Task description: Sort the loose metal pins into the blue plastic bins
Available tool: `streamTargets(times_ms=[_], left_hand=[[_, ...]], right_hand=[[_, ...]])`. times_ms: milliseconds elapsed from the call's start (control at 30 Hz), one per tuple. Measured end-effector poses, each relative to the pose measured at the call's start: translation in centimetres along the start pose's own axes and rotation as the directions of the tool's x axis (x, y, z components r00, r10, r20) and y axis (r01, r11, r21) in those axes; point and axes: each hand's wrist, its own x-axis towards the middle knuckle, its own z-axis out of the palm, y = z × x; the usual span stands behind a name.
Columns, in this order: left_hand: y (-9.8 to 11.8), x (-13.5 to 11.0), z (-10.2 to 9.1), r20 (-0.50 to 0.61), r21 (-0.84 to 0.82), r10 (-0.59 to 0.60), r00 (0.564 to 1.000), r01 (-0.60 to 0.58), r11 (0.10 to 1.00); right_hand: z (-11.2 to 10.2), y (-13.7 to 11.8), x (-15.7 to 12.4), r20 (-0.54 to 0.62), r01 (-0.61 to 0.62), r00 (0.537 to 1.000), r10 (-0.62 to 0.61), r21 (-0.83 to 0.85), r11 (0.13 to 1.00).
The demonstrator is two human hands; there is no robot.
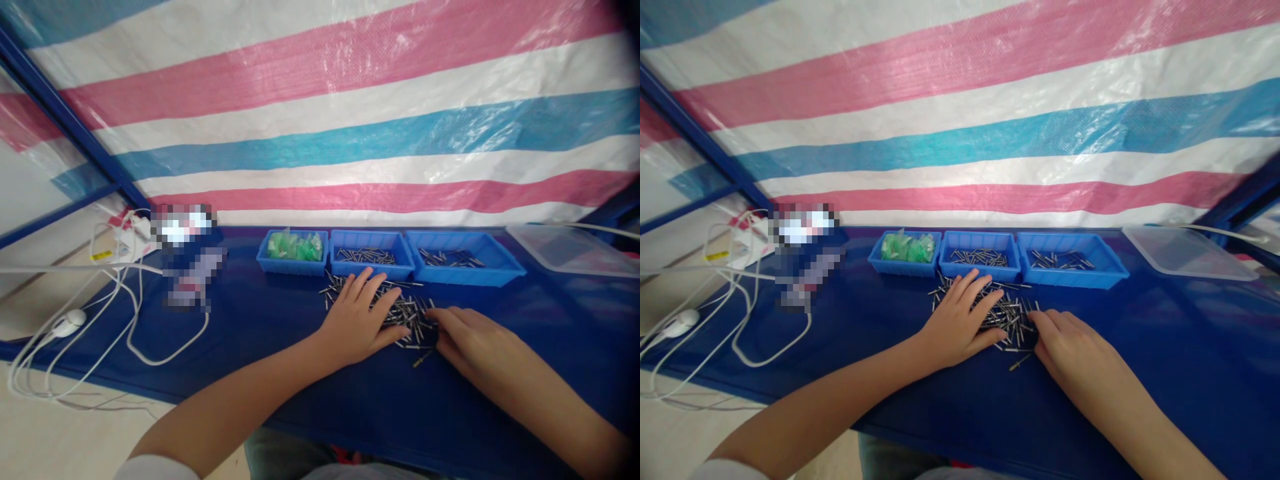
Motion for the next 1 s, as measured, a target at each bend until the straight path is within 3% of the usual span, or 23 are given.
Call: streamTargets(times_ms=[167,233,333,467,567,667,733,800,1000], left_hand=[[-0.2,0.6,-1.4,-0.152,-0.054,-0.011,0.988,0.003,0.999],[-0.4,0.9,-2.0,-0.209,-0.076,-0.025,0.978,0.009,0.997],[-0.9,1.0,-2.5,-0.197,-0.127,-0.068,0.978,0.044,0.991],[-1.3,0.7,-2.5,-0.127,-0.199,-0.128,0.984,0.101,0.975],[-1.2,0.5,-2.3,-0.088,-0.245,-0.132,0.987,0.107,0.964],[-0.9,0.5,-2.0,-0.088,-0.309,-0.156,0.984,0.122,0.943],[-0.7,0.5,-1.9,-0.101,-0.368,-0.201,0.974,0.151,0.918],[-0.5,0.6,-1.8,-0.106,-0.416,-0.238,0.966,0.174,0.893],[-0.3,0.5,-1.9,-0.113,-0.477,-0.292,0.950,0.206,0.855]], right_hand=[[-2.9,-0.8,2.1,-0.040,-0.002,0.999,0.012,0.245,0.969],[-4.5,-1.8,4.1,-0.018,0.055,0.998,-0.052,0.329,0.943],[-6.2,-3.1,7.1,-0.035,0.137,0.990,-0.135,0.439,0.888],[-5.6,-3.5,8.7,-0.081,0.114,0.993,-0.082,0.601,0.791],[-3.9,-3.3,8.2,-0.048,0.008,0.998,0.042,0.752,0.660],[-2.5,-3.4,7.5,0.018,-0.099,0.981,0.192,0.901,0.423],[-2.1,-3.6,7.3,0.062,-0.147,0.962,0.266,0.938,0.314],[-2.0,-3.8,7.3,0.091,-0.186,0.951,0.294,0.930,0.316],[-2.7,-4.0,7.3,0.036,-0.182,0.957,0.286,0.844,0.504]])
